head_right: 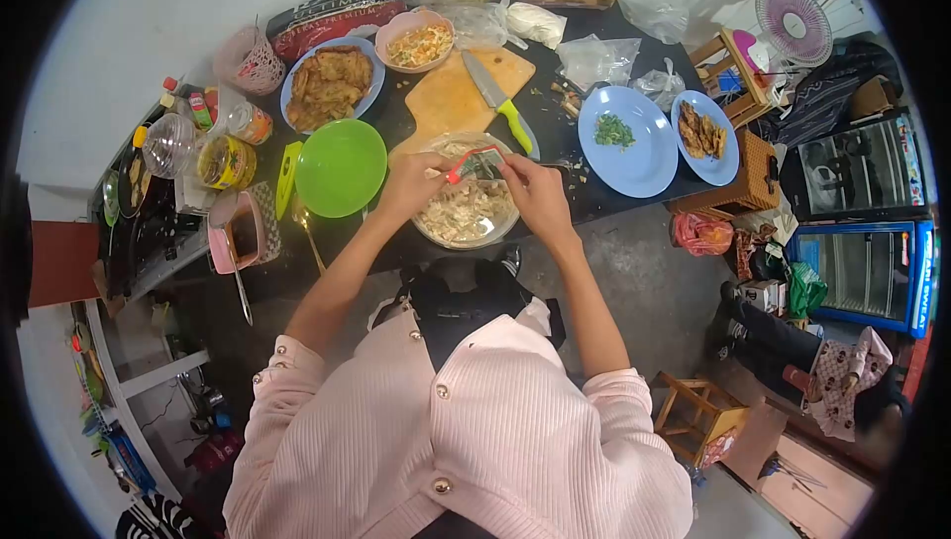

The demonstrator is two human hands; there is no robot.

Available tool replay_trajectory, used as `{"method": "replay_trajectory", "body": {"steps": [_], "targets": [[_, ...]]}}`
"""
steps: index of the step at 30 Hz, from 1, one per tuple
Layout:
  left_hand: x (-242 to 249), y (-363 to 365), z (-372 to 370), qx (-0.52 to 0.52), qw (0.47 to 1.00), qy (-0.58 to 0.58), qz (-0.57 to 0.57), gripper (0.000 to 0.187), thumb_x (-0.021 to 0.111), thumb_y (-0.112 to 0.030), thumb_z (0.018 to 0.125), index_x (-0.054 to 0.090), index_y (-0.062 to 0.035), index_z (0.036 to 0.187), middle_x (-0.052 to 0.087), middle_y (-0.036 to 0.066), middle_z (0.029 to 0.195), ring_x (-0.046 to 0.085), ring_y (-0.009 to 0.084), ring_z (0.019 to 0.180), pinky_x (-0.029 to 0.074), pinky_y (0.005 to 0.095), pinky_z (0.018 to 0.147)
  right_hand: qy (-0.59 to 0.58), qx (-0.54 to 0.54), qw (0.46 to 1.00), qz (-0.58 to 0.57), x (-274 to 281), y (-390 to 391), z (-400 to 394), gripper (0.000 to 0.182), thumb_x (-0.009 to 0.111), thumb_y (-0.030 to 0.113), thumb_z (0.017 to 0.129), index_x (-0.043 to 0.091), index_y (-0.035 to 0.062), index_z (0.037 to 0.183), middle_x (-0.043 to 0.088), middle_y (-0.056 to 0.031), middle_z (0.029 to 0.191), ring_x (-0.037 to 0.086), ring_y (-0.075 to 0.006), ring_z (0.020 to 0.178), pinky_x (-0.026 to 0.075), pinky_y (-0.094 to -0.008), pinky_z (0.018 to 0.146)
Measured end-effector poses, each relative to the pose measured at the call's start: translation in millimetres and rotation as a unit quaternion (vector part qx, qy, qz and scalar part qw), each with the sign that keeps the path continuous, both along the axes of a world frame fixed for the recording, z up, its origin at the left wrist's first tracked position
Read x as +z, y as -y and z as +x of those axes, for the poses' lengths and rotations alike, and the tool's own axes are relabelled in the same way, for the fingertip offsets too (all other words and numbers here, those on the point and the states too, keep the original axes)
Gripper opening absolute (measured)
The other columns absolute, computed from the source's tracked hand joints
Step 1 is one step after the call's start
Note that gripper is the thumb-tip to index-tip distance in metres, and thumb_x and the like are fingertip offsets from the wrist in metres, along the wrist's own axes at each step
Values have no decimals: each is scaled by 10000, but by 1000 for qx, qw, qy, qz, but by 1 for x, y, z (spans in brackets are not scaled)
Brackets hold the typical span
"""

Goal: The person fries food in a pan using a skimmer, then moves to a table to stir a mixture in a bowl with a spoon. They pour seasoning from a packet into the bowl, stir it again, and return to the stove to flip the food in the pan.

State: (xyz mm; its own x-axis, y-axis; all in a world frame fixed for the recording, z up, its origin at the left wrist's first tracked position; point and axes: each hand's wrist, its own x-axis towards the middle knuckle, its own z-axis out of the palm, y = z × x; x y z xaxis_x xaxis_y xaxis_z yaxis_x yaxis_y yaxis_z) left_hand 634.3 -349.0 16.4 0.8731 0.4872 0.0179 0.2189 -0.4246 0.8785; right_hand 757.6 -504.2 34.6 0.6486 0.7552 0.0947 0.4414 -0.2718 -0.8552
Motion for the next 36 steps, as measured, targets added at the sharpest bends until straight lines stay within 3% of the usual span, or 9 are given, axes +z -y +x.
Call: {"method": "replay_trajectory", "body": {"steps": [4, 7, 11, 12, 18, 22, 27, 34, 36], "targets": [[-7, -5, 4, 0, 1000, -2, 8, 157, 620, -58, 697, 661, -26, 844, 645, 122, 755, 620, 198, 656, 460, 287, 625, 24, 30, 999, 11, 7, -5, 0, 209, 617, 146, 764, 620, -19, 892, 615, -171, 716, 607, -243, 616, 448, -304, 571], [-13, -6, 7, -11, 1000, 11, 19, 180, 629, -47, 681, 654, -22, 857, 647, 121, 790, 621, 196, 694, 455, 287, 656, 85, 30, 995, -35, 14, -10, 2, 191, 625, 141, 762, 633, -3, 886, 593, -116, 616, 503, -125, 492, 387, -259, 484], [-10, -2, 3, -4, 1000, 30, 4, 182, 638, -43, 674, 647, -15, 853, 639, 136, 802, 619, 231, 736, 454, 295, 679, 117, 31, 993, -15, 17, -16, 6, 175, 607, 146, 776, 636, -6, 858, 552, -168, 590, 480, -192, 434, 369, -299, 455], [-9, 0, 2, 1, 999, 51, 8, 176, 636, -47, 676, 646, -10, 848, 635, 142, 793, 619, 243, 725, 456, 299, 664, 126, 42, 991, -8, 17, -17, 7, 171, 586, 126, 787, 623, -7, 888, 560, -189, 628, 515, -254, 472, 385, -317, 474], [-10, -1, -4, 26, 1000, 11, -4, 142, 629, -66, 702, 648, -16, 833, 633, 121, 759, 603, 215, 675, 442, 282, 635, 122, 74, 989, -35, 7, -27, 11, 203, 571, 90, 778, 586, -12, 954, 594, -200, 720, 600, -321, 663, 450, -342, 591], [-19, -5, -9, 42, 998, 44, 18, 149, 611, -39, 686, 649, -16, 829, 625, 139, 745, 603, 255, 671, 451, 299, 621, 107, 102, 989, -30, 19, -29, 7, 237, 599, 78, 736, 588, -15, 954, 600, -205, 782, 597, -328, 728, 453, -341, 645], [-28, -9, -6, 62, 998, 30, 12, 185, 601, -43, 669, 652, -30, 847, 629, 134, 790, 598, 273, 706, 450, 308, 645, 126, 138, 981, -45, 16, -35, 9, 216, 582, 102, 764, 587, -14, 947, 595, -190, 754, 582, -336, 688, 447, -343, 614], [-27, -14, -3, 64, 996, 62, 8, 189, 604, -25, 698, 659, -45, 877, 635, 108, 755, 575, 181, 611, 427, 272, 564, 107, 138, 984, -44, 13, -34, 11, 192, 542, 105, 805, 574, -3, 961, 594, -198, 748, 585, -337, 651, 450, -338, 573], [-26, -14, 1, 58, 997, 45, 31, 202, 605, -25, 688, 657, -44, 883, 633, 129, 773, 595, 229, 644, 445, 294, 595, 113, 120, 984, -63, 14, -32, 13, 209, 550, 103, 800, 571, -6, 977, 596, -202, 751, 595, -329, 662, 451, -336, 577]]}}
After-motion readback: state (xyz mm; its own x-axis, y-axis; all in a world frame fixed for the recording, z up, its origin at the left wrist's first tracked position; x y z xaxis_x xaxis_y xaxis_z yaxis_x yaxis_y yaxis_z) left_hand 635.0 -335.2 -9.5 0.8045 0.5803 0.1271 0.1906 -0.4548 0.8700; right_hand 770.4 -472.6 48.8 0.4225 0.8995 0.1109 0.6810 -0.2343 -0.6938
